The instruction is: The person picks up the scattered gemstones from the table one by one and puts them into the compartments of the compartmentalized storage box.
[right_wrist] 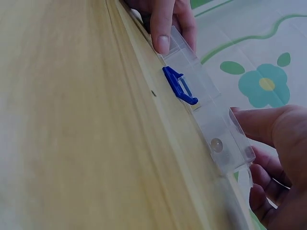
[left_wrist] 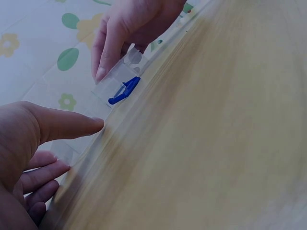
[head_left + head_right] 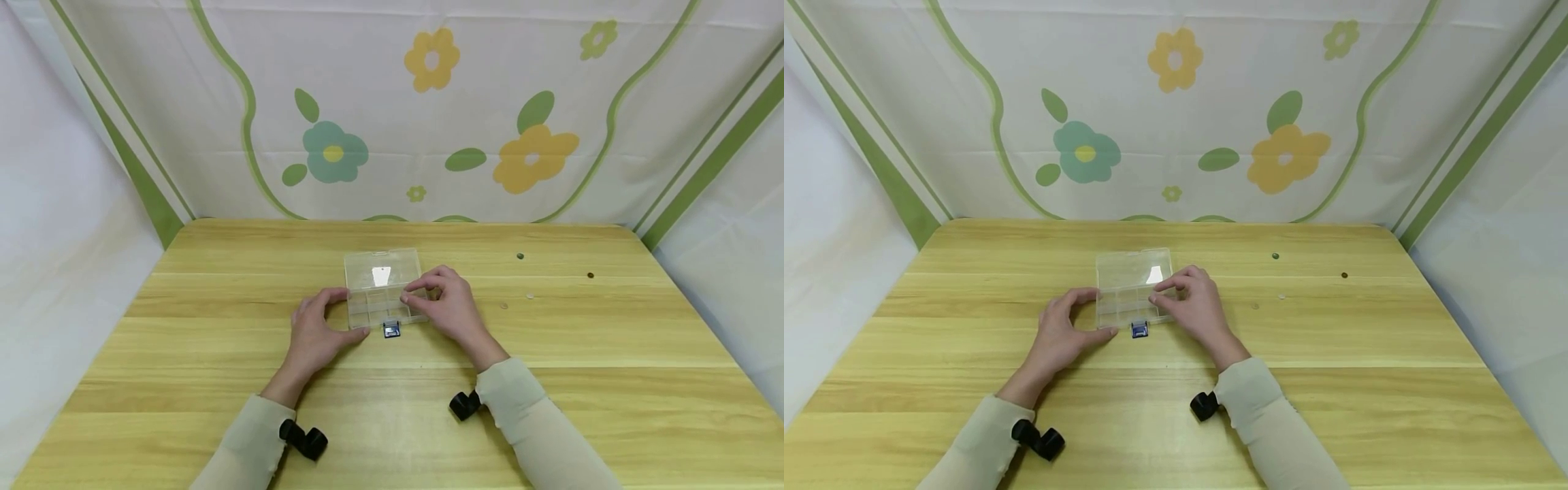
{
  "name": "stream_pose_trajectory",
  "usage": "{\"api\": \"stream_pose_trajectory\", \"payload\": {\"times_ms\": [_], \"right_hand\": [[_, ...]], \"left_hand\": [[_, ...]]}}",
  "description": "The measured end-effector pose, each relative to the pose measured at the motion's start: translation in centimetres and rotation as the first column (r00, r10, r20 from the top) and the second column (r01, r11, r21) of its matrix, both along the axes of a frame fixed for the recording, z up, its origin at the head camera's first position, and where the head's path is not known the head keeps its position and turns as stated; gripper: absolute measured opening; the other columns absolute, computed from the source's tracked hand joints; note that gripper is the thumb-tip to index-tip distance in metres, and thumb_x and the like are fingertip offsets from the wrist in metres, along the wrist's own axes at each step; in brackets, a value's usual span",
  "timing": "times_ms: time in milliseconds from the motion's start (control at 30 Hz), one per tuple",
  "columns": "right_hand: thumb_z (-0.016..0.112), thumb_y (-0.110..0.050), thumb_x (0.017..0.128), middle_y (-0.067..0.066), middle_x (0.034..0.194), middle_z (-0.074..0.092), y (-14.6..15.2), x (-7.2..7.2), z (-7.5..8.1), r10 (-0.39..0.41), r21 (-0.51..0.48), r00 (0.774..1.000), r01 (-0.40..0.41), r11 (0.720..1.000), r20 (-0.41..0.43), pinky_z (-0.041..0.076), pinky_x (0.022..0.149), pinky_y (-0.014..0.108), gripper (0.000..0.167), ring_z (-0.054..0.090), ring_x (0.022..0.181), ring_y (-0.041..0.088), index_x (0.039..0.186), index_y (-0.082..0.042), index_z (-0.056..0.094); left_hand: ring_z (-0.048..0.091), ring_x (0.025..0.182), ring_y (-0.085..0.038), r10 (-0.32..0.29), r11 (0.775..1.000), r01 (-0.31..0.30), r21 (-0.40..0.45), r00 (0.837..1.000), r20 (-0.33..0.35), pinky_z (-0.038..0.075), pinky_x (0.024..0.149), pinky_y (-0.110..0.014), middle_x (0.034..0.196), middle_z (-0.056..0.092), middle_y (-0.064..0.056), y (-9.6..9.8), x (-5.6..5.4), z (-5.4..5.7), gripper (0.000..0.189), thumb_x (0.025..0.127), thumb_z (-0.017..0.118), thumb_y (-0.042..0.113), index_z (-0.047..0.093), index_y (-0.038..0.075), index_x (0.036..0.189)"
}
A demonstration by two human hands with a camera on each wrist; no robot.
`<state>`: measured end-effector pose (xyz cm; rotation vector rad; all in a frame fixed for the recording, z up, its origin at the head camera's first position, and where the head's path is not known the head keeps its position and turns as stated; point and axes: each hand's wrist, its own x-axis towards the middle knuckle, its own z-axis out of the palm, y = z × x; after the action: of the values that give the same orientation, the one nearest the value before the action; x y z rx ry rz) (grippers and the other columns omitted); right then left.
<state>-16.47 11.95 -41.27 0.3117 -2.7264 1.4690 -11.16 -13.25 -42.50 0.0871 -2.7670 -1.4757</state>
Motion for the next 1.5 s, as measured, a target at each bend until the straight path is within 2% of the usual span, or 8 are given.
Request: {"api": "stream_pose_trajectory", "payload": {"times_ms": [900, 1500], "right_hand": [[0.089, -0.025, 0.090, 0.000, 0.107, 0.069, 0.01, -0.08, -0.43, 0.005, 0.004, 1.000, -0.005, 1.000, -0.026, 0.046, 0.079, 0.034, 0.014, 0.055, 0.092, 0.023, 0.102, -0.020, 0.086], [0.084, -0.028, 0.094, -0.001, 0.109, 0.069, 0.31, -0.01, -0.50, 0.018, -0.024, 1.000, -0.019, 1.000, -0.021, 0.047, 0.077, 0.034, 0.011, 0.055, 0.092, 0.023, 0.103, -0.022, 0.085]], "left_hand": [[0.045, 0.139, -0.034, -0.007, 1.000, 0.006, -0.020, 1.000, -0.004, 0.026, 0.120, -0.055, 0.152, 0.065, -0.008, -0.01, -0.05, -0.04, 0.076, 0.080, 0.095, 0.028, 0.061, 0.014, 0.146], [0.044, 0.141, -0.034, -0.004, 1.000, 0.004, -0.007, 1.000, -0.001, 0.023, 0.123, -0.055, 0.152, 0.064, -0.009, 0.09, -0.07, 0.00, 0.076, 0.080, 0.095, 0.028, 0.061, 0.014, 0.146]]}}
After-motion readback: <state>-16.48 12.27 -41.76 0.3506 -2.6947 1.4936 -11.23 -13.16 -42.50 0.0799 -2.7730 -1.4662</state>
